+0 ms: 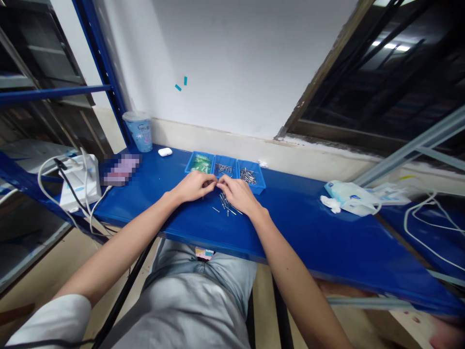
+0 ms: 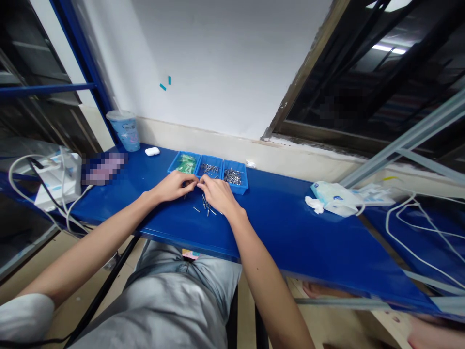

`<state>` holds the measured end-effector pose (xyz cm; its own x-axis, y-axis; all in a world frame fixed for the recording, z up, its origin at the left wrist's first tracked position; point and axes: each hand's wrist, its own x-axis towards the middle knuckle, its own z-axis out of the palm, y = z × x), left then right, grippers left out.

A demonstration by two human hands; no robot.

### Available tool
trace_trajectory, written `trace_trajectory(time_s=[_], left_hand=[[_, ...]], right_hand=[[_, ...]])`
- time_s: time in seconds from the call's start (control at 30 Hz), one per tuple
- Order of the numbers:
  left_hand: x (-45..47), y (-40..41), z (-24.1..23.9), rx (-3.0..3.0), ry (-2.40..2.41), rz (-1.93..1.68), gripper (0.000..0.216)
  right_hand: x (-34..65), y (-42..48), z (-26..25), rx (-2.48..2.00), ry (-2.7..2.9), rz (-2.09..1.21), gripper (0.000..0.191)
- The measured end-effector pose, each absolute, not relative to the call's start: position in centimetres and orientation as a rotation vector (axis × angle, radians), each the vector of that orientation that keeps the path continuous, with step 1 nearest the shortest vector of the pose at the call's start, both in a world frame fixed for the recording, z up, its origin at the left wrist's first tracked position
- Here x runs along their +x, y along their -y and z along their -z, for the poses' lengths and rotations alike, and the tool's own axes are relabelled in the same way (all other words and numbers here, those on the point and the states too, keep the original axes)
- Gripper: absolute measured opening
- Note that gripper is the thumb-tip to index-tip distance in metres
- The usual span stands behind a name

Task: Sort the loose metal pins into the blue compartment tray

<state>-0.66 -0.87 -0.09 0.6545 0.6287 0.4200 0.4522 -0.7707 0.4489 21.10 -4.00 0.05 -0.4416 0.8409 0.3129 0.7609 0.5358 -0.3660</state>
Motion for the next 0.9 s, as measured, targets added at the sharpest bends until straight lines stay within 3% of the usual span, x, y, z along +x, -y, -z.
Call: trace_trajectory(time_s=[0.67,0.8,0.9], left_hand=[[-0.71,0.88,0.01,2.581,-0.848,-0.808,0.033],[-0.73,0.88,0.02,2.581,-0.855,-0.801,0.035],[-0.75,0.86,0.01,2.566,-0.862,-0.822,0.033]], right_hand=[[21.16,3.97,0.01,-1.302,2.315,-0.232,0.014],[21.17,4.01,0.00,-1.337,2.346,-0.198,0.023],[21.17,4.07,-0.04,-1.321,2.321,-0.218,0.016]])
